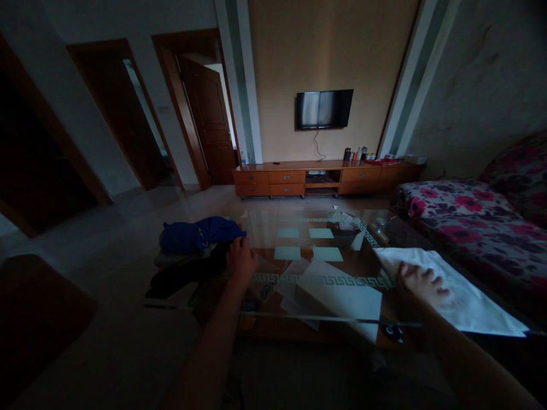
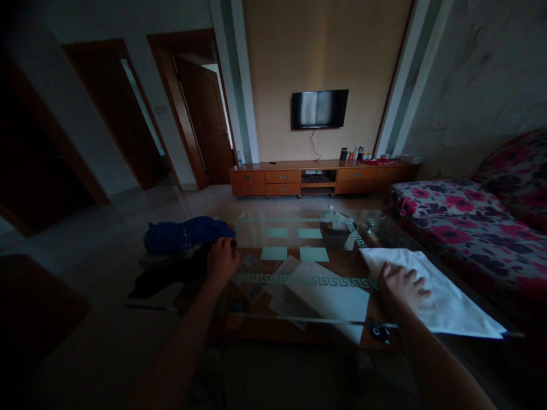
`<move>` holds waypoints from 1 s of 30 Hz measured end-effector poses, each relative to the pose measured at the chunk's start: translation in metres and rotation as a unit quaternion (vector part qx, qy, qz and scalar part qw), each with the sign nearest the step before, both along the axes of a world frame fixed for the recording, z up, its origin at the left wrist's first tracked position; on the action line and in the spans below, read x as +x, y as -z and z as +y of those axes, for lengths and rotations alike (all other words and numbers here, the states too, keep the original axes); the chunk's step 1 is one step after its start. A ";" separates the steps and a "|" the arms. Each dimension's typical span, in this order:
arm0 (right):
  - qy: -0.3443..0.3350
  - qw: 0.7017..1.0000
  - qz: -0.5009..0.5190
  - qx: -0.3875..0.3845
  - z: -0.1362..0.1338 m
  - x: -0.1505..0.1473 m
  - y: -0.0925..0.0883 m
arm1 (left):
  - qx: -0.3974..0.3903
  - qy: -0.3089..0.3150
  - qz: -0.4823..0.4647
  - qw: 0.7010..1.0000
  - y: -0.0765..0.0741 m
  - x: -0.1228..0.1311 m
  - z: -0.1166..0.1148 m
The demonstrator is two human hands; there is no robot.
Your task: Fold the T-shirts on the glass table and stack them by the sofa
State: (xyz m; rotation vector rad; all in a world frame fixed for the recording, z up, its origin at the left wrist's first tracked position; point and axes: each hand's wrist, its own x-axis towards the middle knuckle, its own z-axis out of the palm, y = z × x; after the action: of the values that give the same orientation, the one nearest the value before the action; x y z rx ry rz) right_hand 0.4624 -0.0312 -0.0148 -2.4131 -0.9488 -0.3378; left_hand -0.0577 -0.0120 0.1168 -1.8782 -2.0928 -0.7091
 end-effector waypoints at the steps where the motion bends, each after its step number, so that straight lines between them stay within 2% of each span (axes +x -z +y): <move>1: -0.034 0.999 -0.033 0.007 -0.002 -0.007 -0.005 | 0.019 -0.039 -0.012 0.999 -0.009 -0.006 -0.003; 4: -0.126 0.984 -0.120 0.025 -0.008 -0.035 -0.028 | 0.087 -0.149 -0.043 0.984 -0.030 -0.027 -0.013; 6: -0.166 0.976 -0.140 0.033 -0.012 -0.060 -0.046 | 0.114 -0.207 -0.052 0.970 -0.036 -0.043 -0.020; 8: -0.194 0.971 -0.136 0.034 -0.018 -0.086 -0.065 | 0.106 -0.248 -0.054 0.961 -0.035 -0.061 -0.025; 11: -0.217 0.972 -0.087 0.030 -0.027 -0.122 -0.092 | 0.029 -0.271 -0.064 0.960 -0.025 -0.085 -0.026; 14: -0.217 0.975 0.042 0.030 -0.038 -0.148 -0.116 | 0.013 -0.246 -0.058 0.967 -0.022 -0.094 -0.022; 16: -0.247 0.957 0.139 0.066 -0.045 -0.160 -0.127 | 0.041 -0.215 -0.043 0.975 -0.031 -0.087 -0.020; 20: -0.379 0.865 0.286 0.159 -0.060 -0.187 -0.132 | 0.057 -0.108 -0.065 0.990 -0.068 -0.049 -0.030; 22: -0.446 0.824 0.324 0.131 -0.067 -0.203 -0.130 | 0.084 -0.027 -0.131 0.987 -0.090 -0.022 -0.042; 23: -0.481 0.809 0.321 0.102 -0.071 -0.211 -0.129 | 0.089 0.033 -0.191 0.977 -0.100 -0.008 -0.049; 24: -0.514 0.799 0.304 0.073 -0.075 -0.218 -0.129 | 0.097 0.111 -0.265 0.953 -0.109 0.005 -0.056; 25: -0.542 0.791 0.280 0.048 -0.080 -0.223 -0.129 | 0.097 0.191 -0.349 0.912 -0.118 0.019 -0.063; 26: -0.564 0.783 0.260 0.027 -0.084 -0.226 -0.131 | 0.090 0.257 -0.439 0.856 -0.124 0.031 -0.070; 28: -0.590 0.765 0.259 0.008 -0.093 -0.228 -0.137 | 0.078 0.332 -0.571 0.747 -0.133 0.051 -0.079; 29: -0.599 0.749 0.282 0.013 -0.096 -0.227 -0.141 | 0.069 0.349 -0.609 0.709 -0.134 0.058 -0.081; 30: -0.608 0.730 0.312 0.026 -0.098 -0.225 -0.147 | 0.061 0.354 -0.627 0.691 -0.134 0.065 -0.082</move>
State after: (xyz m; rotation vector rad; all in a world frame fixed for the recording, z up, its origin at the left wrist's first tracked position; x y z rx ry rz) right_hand 0.2378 -0.1294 0.1321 -1.1881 -1.8050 0.8509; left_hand 0.0069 -0.0937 0.2505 -2.3608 -1.4374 -2.8823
